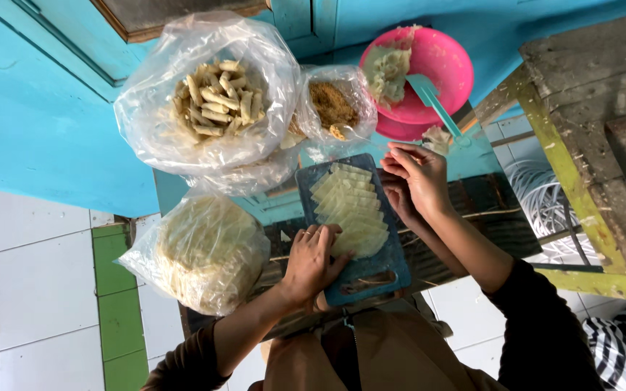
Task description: The person tears pieces from a stack of thin pastry sheets on a cutting board, spreads filling from a pink bowl onto a piece using a spatula, rolls each piece into a cylinder by hand, and places the finished rolls into a plastic bag.
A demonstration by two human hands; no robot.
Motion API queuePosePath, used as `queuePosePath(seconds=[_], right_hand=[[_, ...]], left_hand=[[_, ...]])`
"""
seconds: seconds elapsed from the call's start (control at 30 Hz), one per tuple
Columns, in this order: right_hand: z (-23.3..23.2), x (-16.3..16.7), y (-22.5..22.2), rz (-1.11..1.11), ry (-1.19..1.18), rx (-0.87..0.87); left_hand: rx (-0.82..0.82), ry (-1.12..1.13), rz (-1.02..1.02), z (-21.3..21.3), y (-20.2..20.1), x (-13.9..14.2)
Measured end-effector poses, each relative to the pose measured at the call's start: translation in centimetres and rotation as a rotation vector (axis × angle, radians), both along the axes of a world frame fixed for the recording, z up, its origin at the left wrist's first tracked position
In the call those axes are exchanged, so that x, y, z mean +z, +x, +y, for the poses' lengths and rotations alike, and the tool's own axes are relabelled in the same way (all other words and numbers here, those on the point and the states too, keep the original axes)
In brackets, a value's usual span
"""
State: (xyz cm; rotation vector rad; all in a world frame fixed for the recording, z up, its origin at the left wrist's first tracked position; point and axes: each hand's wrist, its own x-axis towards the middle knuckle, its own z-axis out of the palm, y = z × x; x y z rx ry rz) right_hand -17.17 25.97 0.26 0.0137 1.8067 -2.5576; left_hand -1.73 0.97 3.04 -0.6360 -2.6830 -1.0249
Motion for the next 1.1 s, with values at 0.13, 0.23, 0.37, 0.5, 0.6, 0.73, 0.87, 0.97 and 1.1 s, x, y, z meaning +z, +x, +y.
queuePosePath(seconds=[0.13,0.23,0.37,0.5,0.6,0.73,0.87,0.97,1.1], right_hand=[[3.3,0.3,7.1,-0.052,0.025,-0.003],[4.7,0.6,11.6,-0.104,0.103,-0.008],[5.7,0.6,15.5,-0.131,0.261,0.055],[5.5,0.7,17.0,-0.070,0.374,0.085],[5.1,1.1,17.2,0.064,0.466,0.063],[4.7,1.8,17.5,0.294,0.625,0.008],[4.7,2.0,17.9,0.636,0.938,-0.059],[4.7,1.8,17.9,0.876,1.062,-0.125],[4.8,1.6,17.6,0.990,1.082,-0.172]], left_hand=[[0.044,-0.054,-0.018,0.6,1.1,0.0],[0.065,-0.027,0.017,0.7,1.4,0.1],[0.059,-0.026,0.002,0.9,1.3,0.3],[0.047,-0.058,0.059,1.1,1.3,0.3],[0.054,-0.053,0.075,1.2,1.1,0.1],[0.079,-0.066,0.079,1.2,0.8,-0.2],[0.079,-0.066,0.088,1.2,0.9,-0.4],[0.077,-0.070,0.082,1.2,0.9,-0.4],[0.067,-0.083,0.083,1.2,0.8,-0.2]])
